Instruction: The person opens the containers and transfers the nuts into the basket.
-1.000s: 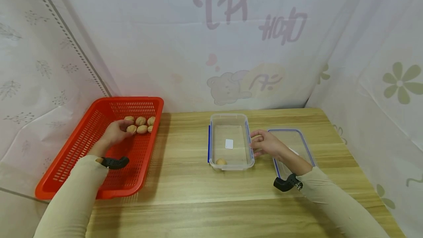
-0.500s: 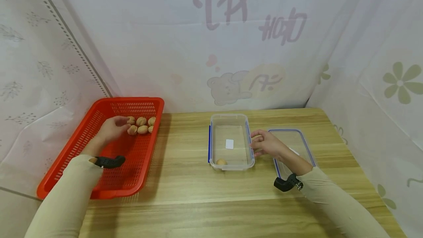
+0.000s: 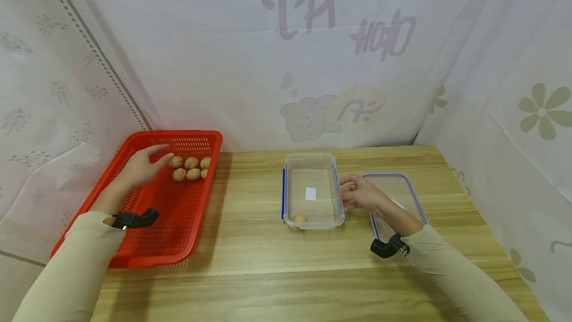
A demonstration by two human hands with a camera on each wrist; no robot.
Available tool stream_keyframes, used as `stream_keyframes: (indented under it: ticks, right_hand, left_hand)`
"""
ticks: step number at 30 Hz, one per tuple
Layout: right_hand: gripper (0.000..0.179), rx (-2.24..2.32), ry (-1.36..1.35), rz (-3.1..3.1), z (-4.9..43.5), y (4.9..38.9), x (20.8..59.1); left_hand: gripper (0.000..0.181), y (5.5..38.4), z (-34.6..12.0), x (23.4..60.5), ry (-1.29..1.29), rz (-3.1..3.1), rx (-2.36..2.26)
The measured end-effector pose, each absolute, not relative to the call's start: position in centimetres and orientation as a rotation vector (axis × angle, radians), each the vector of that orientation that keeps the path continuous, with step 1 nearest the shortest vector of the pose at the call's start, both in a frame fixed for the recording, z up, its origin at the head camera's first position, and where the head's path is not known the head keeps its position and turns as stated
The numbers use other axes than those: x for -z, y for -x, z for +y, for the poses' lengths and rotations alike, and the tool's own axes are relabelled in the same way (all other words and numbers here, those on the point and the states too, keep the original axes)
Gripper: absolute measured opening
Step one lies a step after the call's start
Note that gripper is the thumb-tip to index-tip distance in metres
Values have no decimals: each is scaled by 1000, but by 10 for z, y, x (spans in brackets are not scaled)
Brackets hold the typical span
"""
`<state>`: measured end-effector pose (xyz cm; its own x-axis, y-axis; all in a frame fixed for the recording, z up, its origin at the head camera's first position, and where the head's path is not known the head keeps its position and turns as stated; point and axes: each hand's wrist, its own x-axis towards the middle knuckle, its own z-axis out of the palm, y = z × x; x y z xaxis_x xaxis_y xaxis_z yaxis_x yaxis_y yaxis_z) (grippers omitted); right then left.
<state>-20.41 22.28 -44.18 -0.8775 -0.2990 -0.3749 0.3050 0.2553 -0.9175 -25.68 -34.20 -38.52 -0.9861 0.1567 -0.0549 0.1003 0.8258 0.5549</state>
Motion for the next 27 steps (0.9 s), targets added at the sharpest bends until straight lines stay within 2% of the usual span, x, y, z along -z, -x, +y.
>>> stream_keyframes:
  ticks: [27]
  right_hand:
    - [46,1646,-3,2063,222,204,441]
  left_hand:
    - [68,248,-269,355,-557,2831,-709]
